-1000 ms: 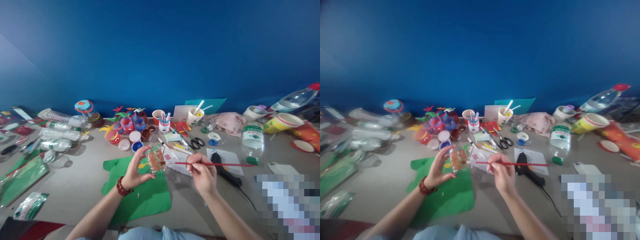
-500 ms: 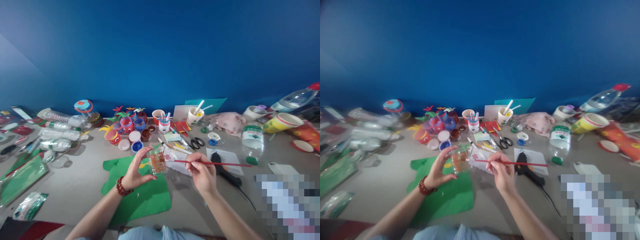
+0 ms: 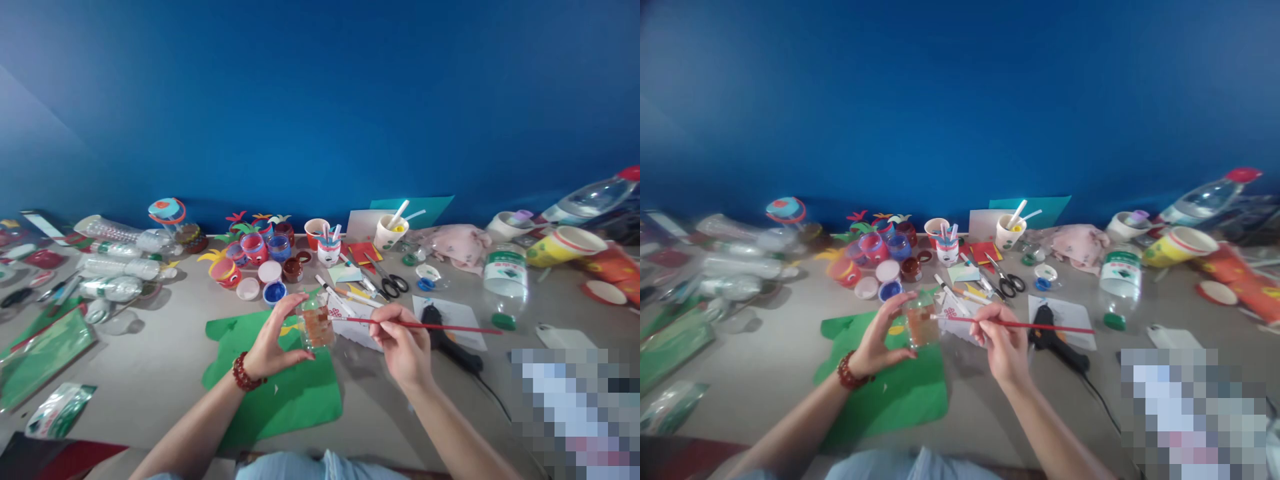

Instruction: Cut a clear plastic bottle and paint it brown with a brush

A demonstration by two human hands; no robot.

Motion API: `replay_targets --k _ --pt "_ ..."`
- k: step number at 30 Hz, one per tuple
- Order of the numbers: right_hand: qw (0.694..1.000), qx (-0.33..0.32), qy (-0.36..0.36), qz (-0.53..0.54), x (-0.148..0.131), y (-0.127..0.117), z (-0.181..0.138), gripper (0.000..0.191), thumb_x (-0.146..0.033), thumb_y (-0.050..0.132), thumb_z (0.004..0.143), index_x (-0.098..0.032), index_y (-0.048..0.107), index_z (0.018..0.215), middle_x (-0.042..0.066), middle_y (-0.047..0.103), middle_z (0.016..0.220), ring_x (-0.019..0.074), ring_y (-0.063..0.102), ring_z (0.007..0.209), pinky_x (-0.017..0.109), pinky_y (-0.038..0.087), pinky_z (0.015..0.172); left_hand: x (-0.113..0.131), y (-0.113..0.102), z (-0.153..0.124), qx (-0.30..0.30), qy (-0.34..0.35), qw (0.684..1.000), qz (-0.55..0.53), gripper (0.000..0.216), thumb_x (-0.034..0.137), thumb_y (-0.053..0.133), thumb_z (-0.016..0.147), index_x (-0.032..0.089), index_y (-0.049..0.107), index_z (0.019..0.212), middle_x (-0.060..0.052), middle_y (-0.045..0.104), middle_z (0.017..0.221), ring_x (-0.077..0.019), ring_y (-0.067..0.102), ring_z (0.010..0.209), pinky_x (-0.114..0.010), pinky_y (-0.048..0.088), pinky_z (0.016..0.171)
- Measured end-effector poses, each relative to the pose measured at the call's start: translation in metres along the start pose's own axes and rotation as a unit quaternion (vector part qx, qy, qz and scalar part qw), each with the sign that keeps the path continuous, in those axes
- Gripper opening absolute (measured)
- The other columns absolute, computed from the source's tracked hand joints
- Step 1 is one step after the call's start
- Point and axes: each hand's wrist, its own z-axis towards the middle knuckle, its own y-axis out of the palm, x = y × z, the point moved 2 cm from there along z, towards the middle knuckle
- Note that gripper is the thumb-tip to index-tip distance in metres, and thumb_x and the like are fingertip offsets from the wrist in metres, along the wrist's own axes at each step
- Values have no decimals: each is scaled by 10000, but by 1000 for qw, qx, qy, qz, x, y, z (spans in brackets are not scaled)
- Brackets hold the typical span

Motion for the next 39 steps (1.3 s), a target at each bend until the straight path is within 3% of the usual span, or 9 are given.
replay_targets --k 5,12,20,29,34,39 --pt "998 55 -21 -8 -3 -8 7 82 -180 615 682 -181 692 652 5 605 500 106 522 455 179 332 401 -1 -2 -2 5 0 1000 0 954 470 835 711 263 323 1488 -209 462 1458 -365 451 1383 -526 503 1041" --pt "1000 3 -4 1 -2 1 0 62 -197 640 724 -188 698 705 13 642 548 118 528 470 209 366 423 2 0 2 -6 26 999 20 969 462 826 724 255 293 1507 -227 465 1457 -383 459 1375 -545 526 1006" --pt "998 59 -22 -3 -1 -8 7 74 -184 623 695 -182 695 678 6 626 518 109 530 461 191 350 416 1 -2 0 1 20 1000 19 959 466 828 722 237 312 1499 -228 469 1456 -382 456 1381 -537 521 1017" --pt "1000 23 -5 -13 2 -1 2 58 -191 634 724 -185 686 699 11 639 536 116 517 452 212 357 416 3 0 2 -7 28 999 39 963 477 814 736 247 289 1509 -226 467 1464 -384 457 1381 -553 513 1022" --pt "997 63 -46 -26 -1 -7 7 96 -181 588 710 -190 678 678 1 607 516 116 510 452 203 336 406 2 -1 2 -3 34 998 48 947 498 806 738 245 304 1500 -220 482 1446 -381 463 1369 -560 498 1026" --pt "997 22 -62 -37 -3 1 -3 105 -173 587 729 -205 682 696 -6 595 538 123 499 476 220 341 433 4 -1 3 -17 28 996 79 940 516 790 749 254 299 1507 -205 497 1429 -382 468 1352 -598 440 1067"
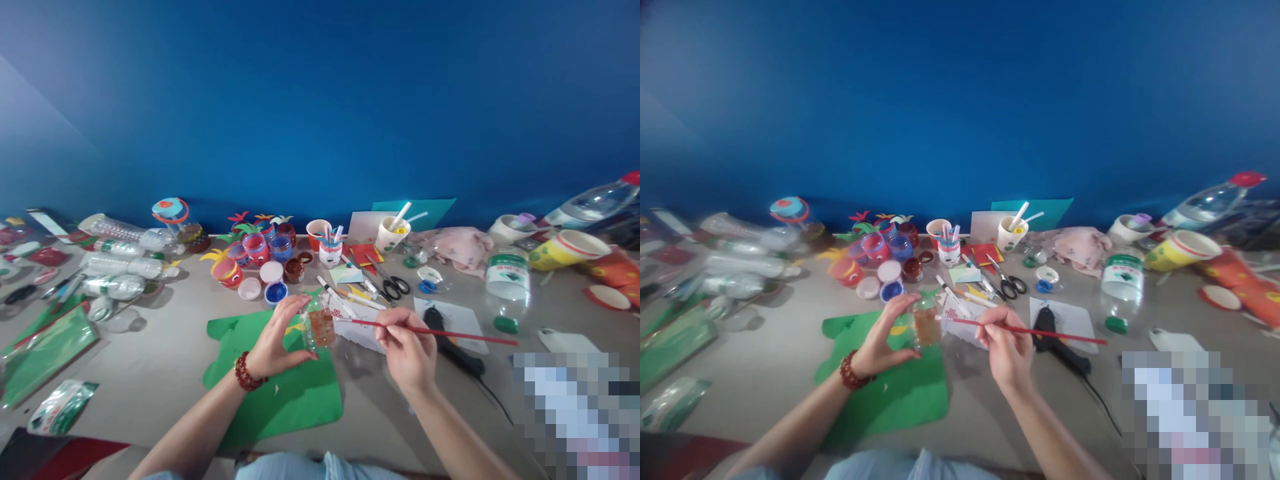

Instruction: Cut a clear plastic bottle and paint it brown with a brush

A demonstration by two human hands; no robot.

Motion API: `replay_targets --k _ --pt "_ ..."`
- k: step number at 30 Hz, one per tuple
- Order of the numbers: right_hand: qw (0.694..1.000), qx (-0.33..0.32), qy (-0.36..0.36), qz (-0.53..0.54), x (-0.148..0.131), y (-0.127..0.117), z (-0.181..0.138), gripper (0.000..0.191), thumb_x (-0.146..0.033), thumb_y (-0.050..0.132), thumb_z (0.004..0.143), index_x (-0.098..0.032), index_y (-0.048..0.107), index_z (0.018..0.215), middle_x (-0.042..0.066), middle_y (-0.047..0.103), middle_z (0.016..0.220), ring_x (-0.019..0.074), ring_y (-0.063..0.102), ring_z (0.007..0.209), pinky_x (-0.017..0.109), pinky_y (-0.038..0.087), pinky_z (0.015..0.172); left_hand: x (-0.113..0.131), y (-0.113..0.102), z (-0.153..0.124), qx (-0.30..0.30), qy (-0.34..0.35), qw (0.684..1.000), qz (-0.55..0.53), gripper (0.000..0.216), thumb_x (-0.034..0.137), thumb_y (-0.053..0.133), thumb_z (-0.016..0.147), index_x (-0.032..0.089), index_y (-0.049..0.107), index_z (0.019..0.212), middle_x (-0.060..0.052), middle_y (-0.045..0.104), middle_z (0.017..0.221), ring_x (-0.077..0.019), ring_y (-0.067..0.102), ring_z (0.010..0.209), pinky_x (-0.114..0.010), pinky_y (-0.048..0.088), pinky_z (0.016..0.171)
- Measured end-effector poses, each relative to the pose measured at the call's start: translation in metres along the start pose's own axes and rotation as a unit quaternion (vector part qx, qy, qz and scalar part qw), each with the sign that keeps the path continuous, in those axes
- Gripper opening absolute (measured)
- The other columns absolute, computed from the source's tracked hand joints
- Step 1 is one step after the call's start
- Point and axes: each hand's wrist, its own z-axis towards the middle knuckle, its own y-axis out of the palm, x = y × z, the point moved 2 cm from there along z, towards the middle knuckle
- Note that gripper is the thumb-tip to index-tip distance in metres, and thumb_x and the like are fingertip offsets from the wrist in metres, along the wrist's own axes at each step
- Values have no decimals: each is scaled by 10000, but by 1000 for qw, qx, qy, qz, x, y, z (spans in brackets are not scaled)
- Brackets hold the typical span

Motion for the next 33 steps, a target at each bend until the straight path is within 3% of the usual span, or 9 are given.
replay_targets --k 13,20,26,33 --pt "991 -105 -53 -69 8 -4 -16 133 -151 573 876 -212 671 810 6 633 668 149 546 599 266 384 529 9 1 4 -27 -2 998 63 950 526 774 762 232 288 1523 -198 505 1403 -373 497 1290 -580 414 1067" --pt "989 -109 -45 -86 9 -5 -15 128 -166 573 878 -211 666 802 9 634 666 155 552 601 270 387 534 8 1 3 -29 -7 997 69 938 516 774 766 235 292 1521 -193 513 1397 -369 499 1287 -575 407 1076" --pt "995 -54 -61 -66 7 -9 -12 141 -140 581 837 -214 672 761 -5 606 642 143 532 577 248 358 500 7 -1 2 -30 -13 997 71 924 524 761 777 237 291 1519 -191 504 1401 -372 489 1293 -579 405 1076" --pt "991 -112 -33 -73 11 -4 -16 140 -141 570 869 -217 676 816 2 637 678 146 543 596 263 373 527 8 0 2 -35 -11 997 75 930 519 767 774 236 290 1520 -190 510 1381 -366 502 1272 -570 415 1062"
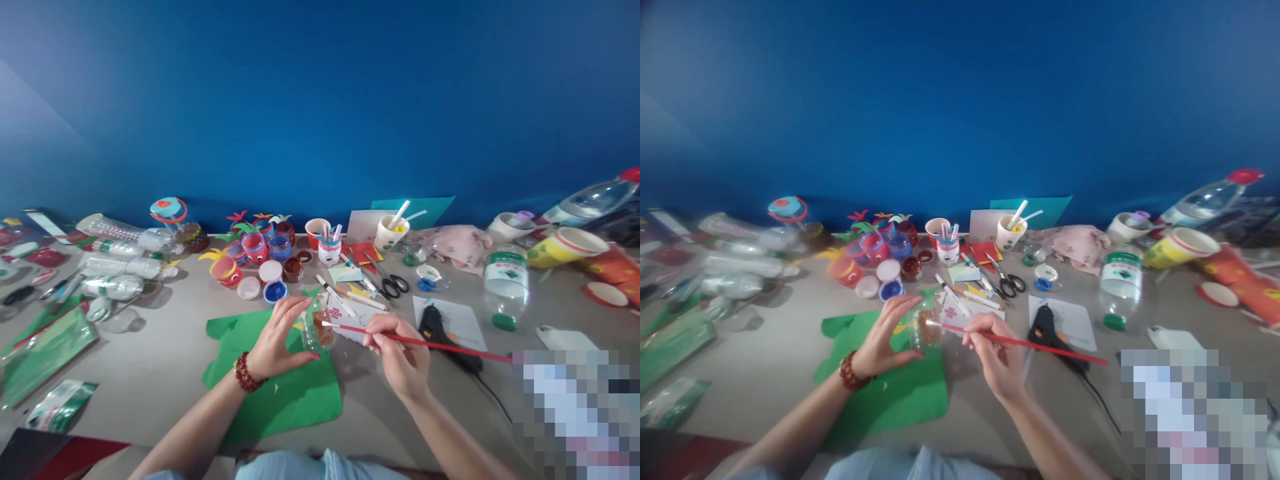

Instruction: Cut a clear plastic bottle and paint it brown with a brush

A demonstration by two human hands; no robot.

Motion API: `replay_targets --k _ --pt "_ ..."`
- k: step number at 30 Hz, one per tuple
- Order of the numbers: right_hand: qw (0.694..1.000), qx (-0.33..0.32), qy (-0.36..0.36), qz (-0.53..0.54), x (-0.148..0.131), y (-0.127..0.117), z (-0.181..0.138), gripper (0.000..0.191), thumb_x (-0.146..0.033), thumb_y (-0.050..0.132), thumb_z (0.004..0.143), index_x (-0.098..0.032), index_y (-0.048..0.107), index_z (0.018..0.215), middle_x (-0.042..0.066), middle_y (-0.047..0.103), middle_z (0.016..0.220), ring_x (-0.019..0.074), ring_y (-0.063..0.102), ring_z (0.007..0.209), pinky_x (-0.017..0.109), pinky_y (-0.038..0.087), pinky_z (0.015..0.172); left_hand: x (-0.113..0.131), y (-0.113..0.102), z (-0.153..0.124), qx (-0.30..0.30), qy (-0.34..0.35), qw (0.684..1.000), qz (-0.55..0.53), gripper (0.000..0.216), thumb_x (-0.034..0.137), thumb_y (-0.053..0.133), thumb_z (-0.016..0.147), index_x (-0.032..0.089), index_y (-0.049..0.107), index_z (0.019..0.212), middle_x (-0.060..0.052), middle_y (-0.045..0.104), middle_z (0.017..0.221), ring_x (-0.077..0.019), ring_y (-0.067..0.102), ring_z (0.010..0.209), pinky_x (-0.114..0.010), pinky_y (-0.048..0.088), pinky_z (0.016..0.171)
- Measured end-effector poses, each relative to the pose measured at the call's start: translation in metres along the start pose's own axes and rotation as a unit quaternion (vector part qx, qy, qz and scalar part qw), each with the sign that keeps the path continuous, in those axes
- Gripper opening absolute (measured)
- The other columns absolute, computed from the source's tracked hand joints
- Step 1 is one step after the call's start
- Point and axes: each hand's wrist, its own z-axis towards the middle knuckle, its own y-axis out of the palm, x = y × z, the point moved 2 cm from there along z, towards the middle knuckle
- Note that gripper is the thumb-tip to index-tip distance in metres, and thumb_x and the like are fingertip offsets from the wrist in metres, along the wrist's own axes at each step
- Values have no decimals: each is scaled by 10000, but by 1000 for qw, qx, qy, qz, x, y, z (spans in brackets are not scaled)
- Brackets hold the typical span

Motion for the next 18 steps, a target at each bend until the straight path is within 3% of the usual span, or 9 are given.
replay_targets --k 6,13,18 --pt "999 35 -27 14 -4 -5 3 174 -103 551 850 -217 667 788 -10 602 655 137 522 595 248 348 508 -2 0 -2 4 -2 1000 0 924 521 766 775 229 297 1516 -188 506 1392 -361 485 1289 -566 398 1082" --pt "999 -28 -17 0 0 0 -2 166 -107 539 881 -208 661 829 5 617 671 148 530 610 269 356 528 -1 0 0 4 0 1000 -1 914 516 765 779 216 307 1511 -186 510 1378 -347 488 1282 -551 405 1079" --pt "999 13 -47 14 -1 -5 2 190 -89 536 856 -211 664 786 -5 595 637 144 513 598 266 349 524 -1 -1 0 6 -6 1000 -7 911 530 756 782 219 307 1511 -185 509 1382 -348 484 1292 -549 405 1085"
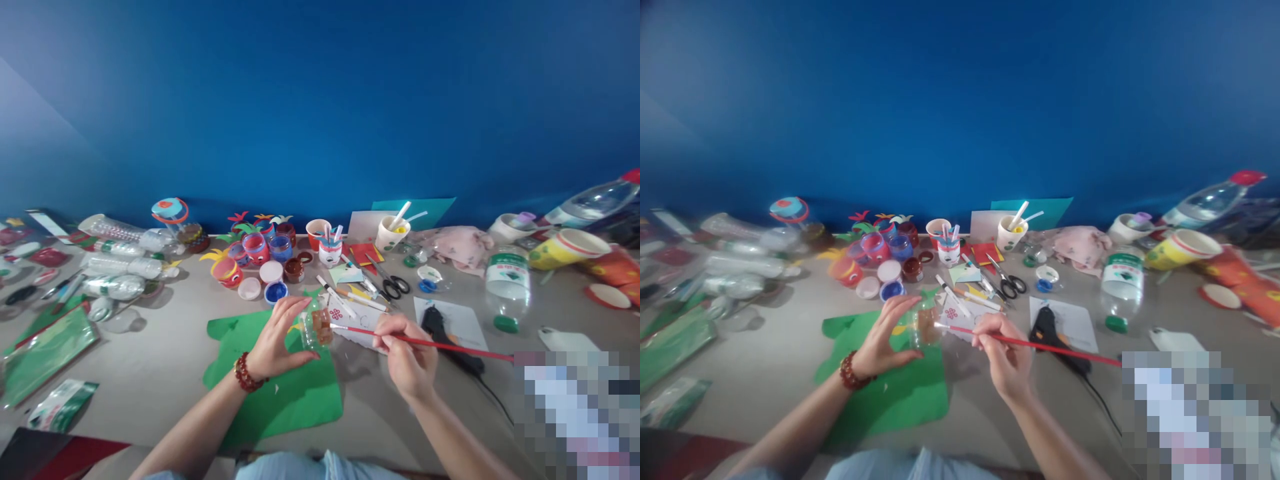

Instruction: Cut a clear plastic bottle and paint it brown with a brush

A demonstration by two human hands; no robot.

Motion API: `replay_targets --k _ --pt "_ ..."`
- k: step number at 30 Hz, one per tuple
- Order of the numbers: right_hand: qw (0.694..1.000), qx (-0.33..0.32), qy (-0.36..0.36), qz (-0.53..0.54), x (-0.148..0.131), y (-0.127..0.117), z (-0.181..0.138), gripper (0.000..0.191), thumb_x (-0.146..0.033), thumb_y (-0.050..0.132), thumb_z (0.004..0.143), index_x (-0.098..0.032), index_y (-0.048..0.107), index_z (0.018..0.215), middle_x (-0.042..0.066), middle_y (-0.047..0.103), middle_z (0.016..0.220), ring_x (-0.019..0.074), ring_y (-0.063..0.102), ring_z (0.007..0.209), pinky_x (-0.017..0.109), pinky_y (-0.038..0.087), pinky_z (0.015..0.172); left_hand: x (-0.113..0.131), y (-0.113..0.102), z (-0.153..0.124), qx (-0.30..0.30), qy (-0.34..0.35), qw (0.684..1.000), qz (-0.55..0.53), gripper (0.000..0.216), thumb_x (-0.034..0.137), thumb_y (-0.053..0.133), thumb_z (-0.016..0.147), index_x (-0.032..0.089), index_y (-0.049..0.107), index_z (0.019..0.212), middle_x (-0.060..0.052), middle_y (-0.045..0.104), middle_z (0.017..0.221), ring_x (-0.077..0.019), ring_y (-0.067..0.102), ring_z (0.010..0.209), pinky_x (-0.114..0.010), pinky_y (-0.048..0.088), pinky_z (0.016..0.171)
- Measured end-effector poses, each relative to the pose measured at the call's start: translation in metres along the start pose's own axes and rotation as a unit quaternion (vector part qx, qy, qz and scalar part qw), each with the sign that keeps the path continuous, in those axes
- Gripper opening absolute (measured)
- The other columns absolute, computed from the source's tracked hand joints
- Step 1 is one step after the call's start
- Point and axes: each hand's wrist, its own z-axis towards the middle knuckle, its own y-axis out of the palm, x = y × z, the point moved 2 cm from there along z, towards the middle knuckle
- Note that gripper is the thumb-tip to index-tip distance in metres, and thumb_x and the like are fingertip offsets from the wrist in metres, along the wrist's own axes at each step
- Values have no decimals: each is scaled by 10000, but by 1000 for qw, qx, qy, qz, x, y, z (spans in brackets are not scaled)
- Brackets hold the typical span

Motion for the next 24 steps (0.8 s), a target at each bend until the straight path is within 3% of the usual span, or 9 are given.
replay_targets --k 9,15,24 --pt "999 -44 26 -3 3 2 -5 173 -99 538 869 -210 659 815 -1 617 663 142 507 598 269 338 528 -1 2 -1 2 -2 1000 2 922 512 776 767 224 310 1508 -189 519 1374 -358 500 1278 -562 414 1074" --pt "1000 13 -20 12 -1 -3 2 212 -64 516 828 -208 660 769 -18 575 611 135 494 579 266 329 520 -1 1 -1 5 -2 1000 3 909 529 762 774 217 320 1504 -192 521 1380 -359 499 1284 -559 415 1075" --pt "999 -47 19 -9 1 4 -5 191 -81 526 867 -212 644 795 -11 602 657 141 496 601 274 327 534 -1 2 0 2 -6 1000 5 920 526 772 764 221 319 1504 -192 525 1381 -362 501 1284 -565 413 1074"
